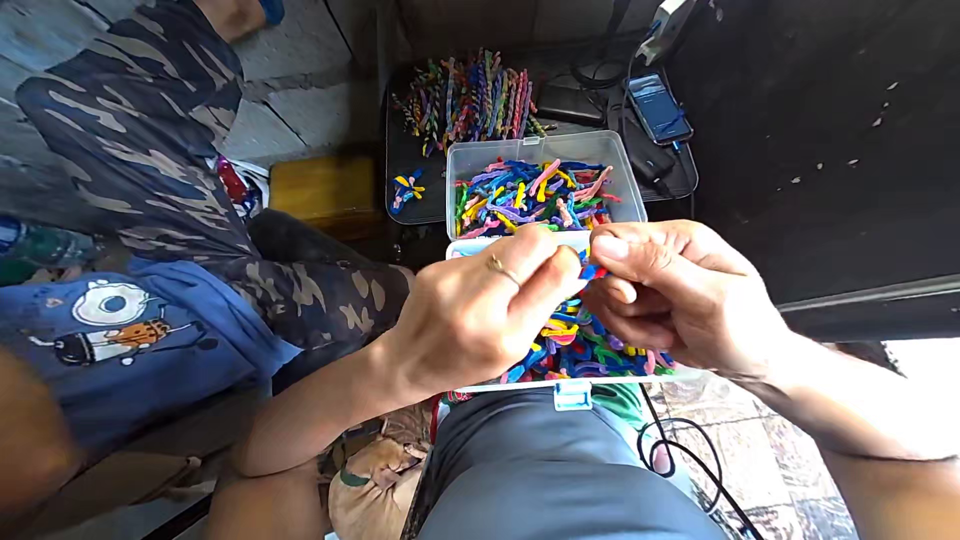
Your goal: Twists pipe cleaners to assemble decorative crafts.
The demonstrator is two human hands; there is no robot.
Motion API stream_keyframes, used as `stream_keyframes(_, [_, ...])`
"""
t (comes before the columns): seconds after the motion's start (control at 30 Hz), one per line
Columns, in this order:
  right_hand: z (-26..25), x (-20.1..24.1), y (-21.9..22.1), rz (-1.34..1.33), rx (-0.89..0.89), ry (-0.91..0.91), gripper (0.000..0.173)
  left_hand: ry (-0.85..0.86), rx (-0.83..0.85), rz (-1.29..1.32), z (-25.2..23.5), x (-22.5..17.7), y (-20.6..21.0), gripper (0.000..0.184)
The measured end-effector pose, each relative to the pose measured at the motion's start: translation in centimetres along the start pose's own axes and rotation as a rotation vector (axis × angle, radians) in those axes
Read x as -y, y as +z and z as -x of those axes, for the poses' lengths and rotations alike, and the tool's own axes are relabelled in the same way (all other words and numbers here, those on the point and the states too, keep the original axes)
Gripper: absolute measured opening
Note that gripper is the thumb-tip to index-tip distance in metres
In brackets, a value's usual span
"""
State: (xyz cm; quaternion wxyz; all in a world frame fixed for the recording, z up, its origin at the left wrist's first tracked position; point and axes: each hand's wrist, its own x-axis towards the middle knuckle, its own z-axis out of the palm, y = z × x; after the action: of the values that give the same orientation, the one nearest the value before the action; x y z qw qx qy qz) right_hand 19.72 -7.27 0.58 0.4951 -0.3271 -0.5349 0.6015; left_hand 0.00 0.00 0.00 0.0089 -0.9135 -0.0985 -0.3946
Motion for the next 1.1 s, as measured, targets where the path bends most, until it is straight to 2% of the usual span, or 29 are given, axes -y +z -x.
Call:
stream_keyframes(0.1, [0.0, 0.1, -0.9, 0.324, -0.028, -0.217, 0.028, -0.237, 0.134, 0.526, -0.5, 0.4, -0.6, 0.025])
stream_keyframes(0.17, [0.0, 0.4, -1.8, 0.469, -0.005, -0.308, 0.021, -0.323, 0.219, 0.884, -0.7, 0.8, -1.0, 0.028])
stream_keyframes(0.23, [-0.3, 0.6, -2.4, 0.498, 0.07, -0.385, 0.03, -0.391, 0.291, 1.135, -0.9, 1.0, -1.1, 0.03])
stream_keyframes(0.33, [-0.7, 0.6, -2.6, 0.61, 0.103, -0.586, 0.018, -0.504, 0.398, 1.428, -0.9, 1.0, -0.9, 0.027])
stream_keyframes(0.43, [-0.6, 0.8, -2.2, 0.998, 0.019, -0.823, 0.017, -0.538, 0.444, 1.457, -0.9, 1.0, -0.7, 0.027])
stream_keyframes(0.5, [-0.4, 0.4, -1.9, 1.238, -0.043, -0.904, 0.016, -0.449, 0.394, 1.228, -0.8, 0.9, -0.7, 0.025])
stream_keyframes(0.6, [-0.2, -0.4, -1.7, 1.365, -0.107, -0.876, 0.017, -0.235, 0.227, 0.538, -0.2, -0.1, -0.3, 0.024])
stream_keyframes(0.67, [-0.2, -0.9, -1.5, 1.356, -0.14, -0.803, 0.019, -0.086, 0.115, 0.09, 0.5, -0.5, 0.4, 0.019])
stream_keyframes(0.73, [-0.3, -1.3, -1.1, 1.261, -0.16, -0.709, 0.021, 0.024, 0.055, -0.131, 1.1, -0.4, 0.7, 0.015])
stream_keyframes(0.83, [-0.3, -1.4, -0.5, 0.955, -0.152, -0.464, 0.026, 0.1, 0.009, -0.244, 1.8, -0.2, 0.7, 0.016])
stream_keyframes(0.9, [-0.5, -1.0, -0.5, 0.676, -0.09, -0.243, 0.029, 0.042, 0.007, -0.143, 2.0, -0.2, 0.6, 0.019])
stream_keyframes(0.97, [-0.9, -0.6, -0.8, 0.484, 0.007, -0.132, 0.028, -0.156, 0.069, 0.213, 2.0, -0.2, 0.0, 0.024])
stream_keyframes(1.07, [-1.2, -0.3, -1.4, 0.472, 0.132, -0.242, 0.022, -0.487, 0.236, 0.946, 1.4, 0.3, -1.6, 0.03])
stream_keyframes(1.1, [-1.3, -0.1, -1.6, 0.457, 0.186, -0.276, 0.027, -0.562, 0.271, 1.139, 1.3, 0.5, -1.9, 0.03])
